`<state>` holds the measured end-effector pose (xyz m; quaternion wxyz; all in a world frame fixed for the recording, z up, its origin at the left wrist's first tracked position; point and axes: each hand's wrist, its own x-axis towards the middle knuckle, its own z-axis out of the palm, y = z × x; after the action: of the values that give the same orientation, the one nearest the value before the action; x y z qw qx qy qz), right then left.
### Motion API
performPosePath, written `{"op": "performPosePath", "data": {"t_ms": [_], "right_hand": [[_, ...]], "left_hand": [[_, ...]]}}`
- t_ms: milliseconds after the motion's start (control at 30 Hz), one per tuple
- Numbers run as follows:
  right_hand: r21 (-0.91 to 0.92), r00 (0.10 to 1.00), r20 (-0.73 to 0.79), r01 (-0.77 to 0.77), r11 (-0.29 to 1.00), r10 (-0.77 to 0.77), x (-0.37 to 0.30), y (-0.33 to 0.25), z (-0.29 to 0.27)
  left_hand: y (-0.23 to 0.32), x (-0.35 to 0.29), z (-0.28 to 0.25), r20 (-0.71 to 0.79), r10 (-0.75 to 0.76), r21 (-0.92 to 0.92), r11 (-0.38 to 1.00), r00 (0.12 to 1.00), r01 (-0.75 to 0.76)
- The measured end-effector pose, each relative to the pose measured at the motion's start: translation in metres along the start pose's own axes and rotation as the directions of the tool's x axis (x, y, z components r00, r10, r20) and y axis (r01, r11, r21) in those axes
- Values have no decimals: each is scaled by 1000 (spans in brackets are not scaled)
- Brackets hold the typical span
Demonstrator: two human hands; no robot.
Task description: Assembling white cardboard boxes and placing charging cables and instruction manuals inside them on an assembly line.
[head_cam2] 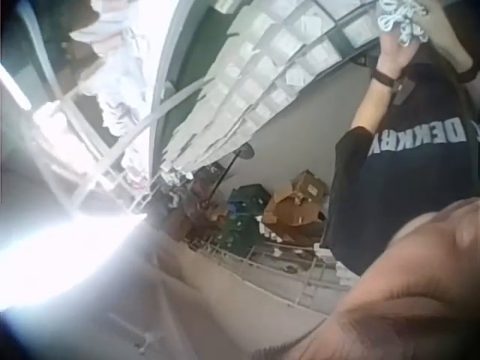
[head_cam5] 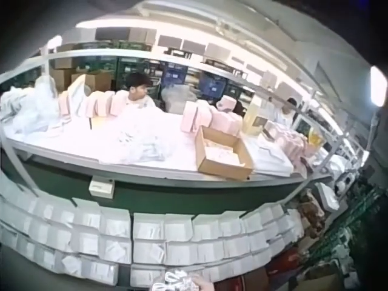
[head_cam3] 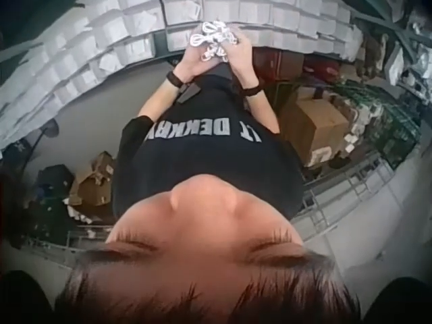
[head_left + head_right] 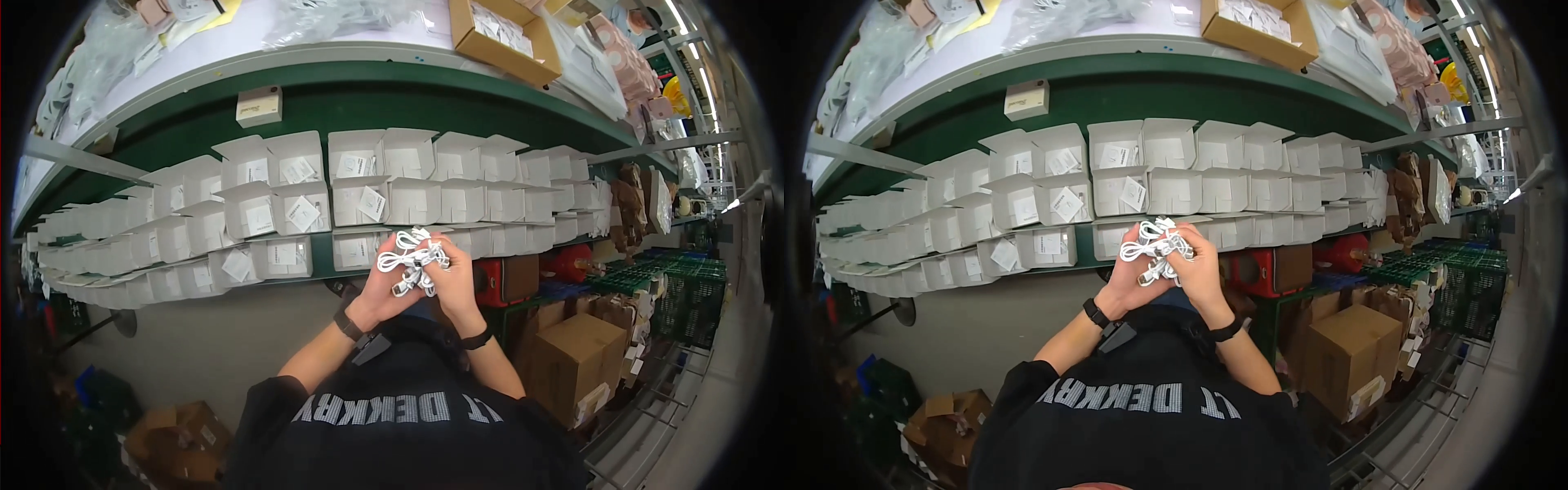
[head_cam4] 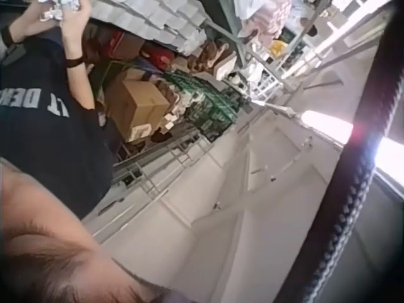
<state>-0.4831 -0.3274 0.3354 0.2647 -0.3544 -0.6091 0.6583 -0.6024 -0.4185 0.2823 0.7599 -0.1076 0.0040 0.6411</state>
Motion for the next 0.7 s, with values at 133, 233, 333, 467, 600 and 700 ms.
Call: {"op": "performPosePath", "data": {"t_ms": [133,233,333,467,600,700], "right_hand": [[-301,994,-17,97,949,-106,19,1,-13],[-475,989,3,129,870,-145,43,-7,-25],[-708,954,130,280,648,-271,78,-14,-44],[-696,931,272,365,618,-244,108,-19,-68],[-659,920,348,377,650,-181,122,-19,-85],[-567,913,389,342,750,-121,134,-18,-92]], "left_hand": [[3,34,23,-111,66,99,994,992,-55],[7,68,37,-157,173,128,980,972,-154],[12,103,11,-153,278,128,957,948,-260],[15,133,-14,-145,364,135,928,920,-346],[15,153,-14,-164,404,160,911,900,-380],[15,157,-19,-89,359,62,933,929,-355]]}}
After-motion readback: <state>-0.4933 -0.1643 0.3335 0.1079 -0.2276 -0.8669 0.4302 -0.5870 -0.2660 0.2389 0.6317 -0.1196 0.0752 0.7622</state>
